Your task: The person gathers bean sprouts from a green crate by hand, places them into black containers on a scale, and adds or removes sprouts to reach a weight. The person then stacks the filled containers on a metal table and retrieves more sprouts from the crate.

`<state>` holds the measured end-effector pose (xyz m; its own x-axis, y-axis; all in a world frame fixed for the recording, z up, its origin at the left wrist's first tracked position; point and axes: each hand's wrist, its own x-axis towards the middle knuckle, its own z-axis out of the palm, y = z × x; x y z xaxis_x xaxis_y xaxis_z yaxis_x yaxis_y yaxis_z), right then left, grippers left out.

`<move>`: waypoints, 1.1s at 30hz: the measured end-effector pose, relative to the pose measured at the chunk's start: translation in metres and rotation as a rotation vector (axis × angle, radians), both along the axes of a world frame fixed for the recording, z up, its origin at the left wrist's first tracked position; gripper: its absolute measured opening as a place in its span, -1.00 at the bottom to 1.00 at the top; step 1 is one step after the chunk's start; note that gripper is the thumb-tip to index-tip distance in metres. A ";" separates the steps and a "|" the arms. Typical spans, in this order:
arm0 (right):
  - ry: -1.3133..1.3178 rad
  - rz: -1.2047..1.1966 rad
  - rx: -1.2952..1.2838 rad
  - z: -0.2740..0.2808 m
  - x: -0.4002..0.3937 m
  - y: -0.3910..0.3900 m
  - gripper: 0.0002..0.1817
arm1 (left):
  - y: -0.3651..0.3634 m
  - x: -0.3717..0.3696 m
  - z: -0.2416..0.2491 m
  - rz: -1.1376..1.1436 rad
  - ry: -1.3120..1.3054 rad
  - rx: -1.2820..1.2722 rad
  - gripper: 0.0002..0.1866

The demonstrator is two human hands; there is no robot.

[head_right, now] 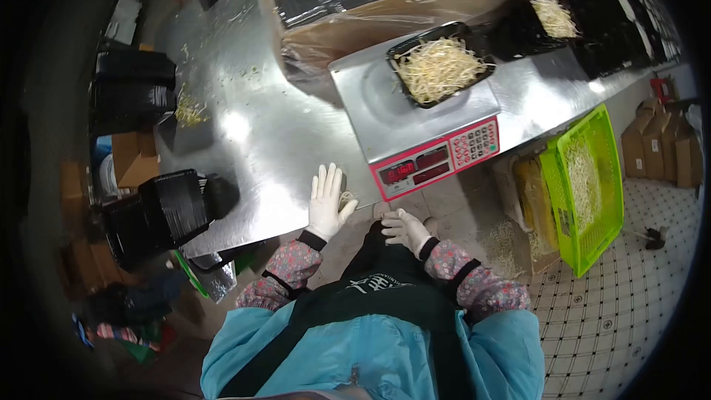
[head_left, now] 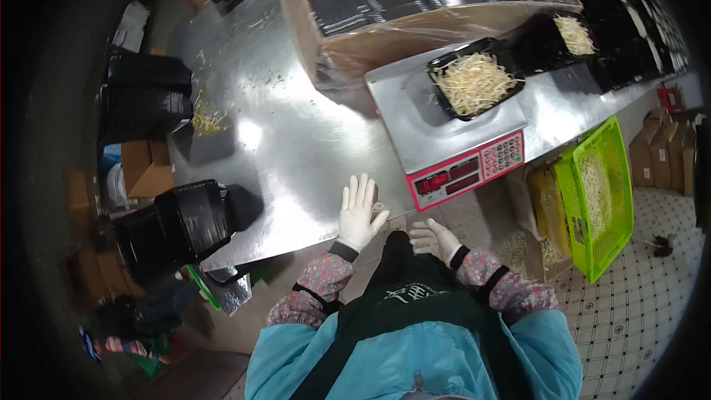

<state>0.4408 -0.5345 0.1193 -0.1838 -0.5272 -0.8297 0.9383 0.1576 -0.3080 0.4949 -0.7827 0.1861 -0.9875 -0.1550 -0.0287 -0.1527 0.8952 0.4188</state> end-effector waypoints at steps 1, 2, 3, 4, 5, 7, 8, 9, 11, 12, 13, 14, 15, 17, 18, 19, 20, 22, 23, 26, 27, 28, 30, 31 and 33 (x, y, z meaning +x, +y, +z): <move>-0.138 -0.160 -0.033 -0.003 0.002 -0.004 -0.37 | 0.019 0.004 -0.007 -0.040 0.036 0.023 -0.37; -0.227 -0.264 -0.096 -0.025 0.007 -0.011 -0.35 | 0.041 0.008 -0.006 -0.078 0.052 0.092 -0.43; -0.270 -0.282 -0.159 -0.024 0.007 -0.023 -0.42 | 0.063 0.017 -0.012 -0.152 0.039 0.105 -0.44; -0.341 -0.365 -0.185 -0.046 0.016 -0.039 -0.53 | 0.084 0.028 -0.025 -0.200 0.028 0.157 -0.45; -0.392 -0.330 -0.330 -0.037 0.015 -0.046 -0.57 | 0.103 0.031 -0.025 -0.272 0.031 0.263 -0.42; -0.392 -0.330 -0.462 0.005 -0.003 -0.033 -0.52 | 0.133 0.028 -0.025 -0.197 0.044 0.431 -0.36; -0.381 -0.322 -0.456 -0.008 -0.007 -0.017 -0.50 | 0.141 0.015 -0.023 -0.290 0.013 0.423 -0.36; -0.268 -0.295 -0.534 -0.026 -0.011 0.004 -0.48 | 0.153 0.005 -0.019 -0.364 -0.018 0.406 -0.36; -0.244 -0.396 -0.562 -0.038 -0.023 0.057 -0.47 | 0.194 -0.026 0.009 -0.496 -0.059 0.424 -0.36; -0.259 -0.436 -0.643 -0.032 -0.032 0.090 -0.47 | 0.214 -0.044 0.022 -0.596 -0.116 0.428 -0.35; -0.272 -0.476 -0.730 -0.026 -0.038 0.127 -0.47 | 0.242 -0.060 0.031 -0.673 -0.048 0.436 -0.37; -0.141 -0.482 -0.505 0.003 -0.049 0.161 -0.53 | 0.271 -0.073 0.045 -0.711 -0.006 0.447 -0.38; -0.228 -0.640 -0.700 -0.033 -0.053 0.186 -0.60 | 0.301 -0.086 0.058 -0.755 0.028 0.458 -0.39; -0.237 -0.855 -0.623 -0.041 -0.064 0.263 -0.61 | 0.355 -0.104 0.076 -0.773 0.052 0.531 -0.43; -0.165 -0.985 -0.383 -0.004 -0.068 0.304 -0.53 | 0.378 -0.110 0.079 -0.793 0.053 0.549 -0.44; -0.092 -1.069 -0.424 0.005 -0.076 0.350 -0.49 | 0.398 -0.119 0.080 -0.808 0.069 0.569 -0.46; 0.016 -1.130 -0.577 0.019 -0.087 0.398 -0.50 | 0.415 -0.128 0.082 -0.823 0.077 0.561 -0.46; 0.237 -1.243 -0.738 0.046 -0.132 0.501 -0.50 | 0.446 -0.142 0.081 -0.833 0.031 0.601 -0.49; 0.390 -1.418 -0.557 0.077 -0.165 0.544 -0.53 | 0.458 -0.150 0.075 -0.803 0.018 0.627 -0.52; 0.670 -1.575 -0.243 0.181 -0.240 0.667 -0.25 | 0.491 -0.185 0.064 -0.725 0.002 0.701 -0.50; 0.602 -1.719 -0.078 0.202 -0.253 0.690 -0.10 | 0.499 -0.199 0.060 -0.713 -0.010 0.665 -0.46; 0.605 -1.755 -0.038 0.197 -0.256 0.713 -0.03 | 0.506 -0.216 0.055 -0.690 0.000 0.666 -0.46; 0.616 -1.774 0.136 0.165 -0.253 0.760 0.06 | 0.516 -0.255 0.042 -0.653 0.023 0.623 -0.41; 0.679 -1.720 0.364 0.143 -0.239 0.770 0.01 | 0.519 -0.275 0.036 -0.609 0.014 0.621 -0.38; 0.897 -1.691 0.816 0.068 -0.213 0.807 -0.27 | 0.529 -0.319 0.020 -0.537 -0.008 0.560 -0.33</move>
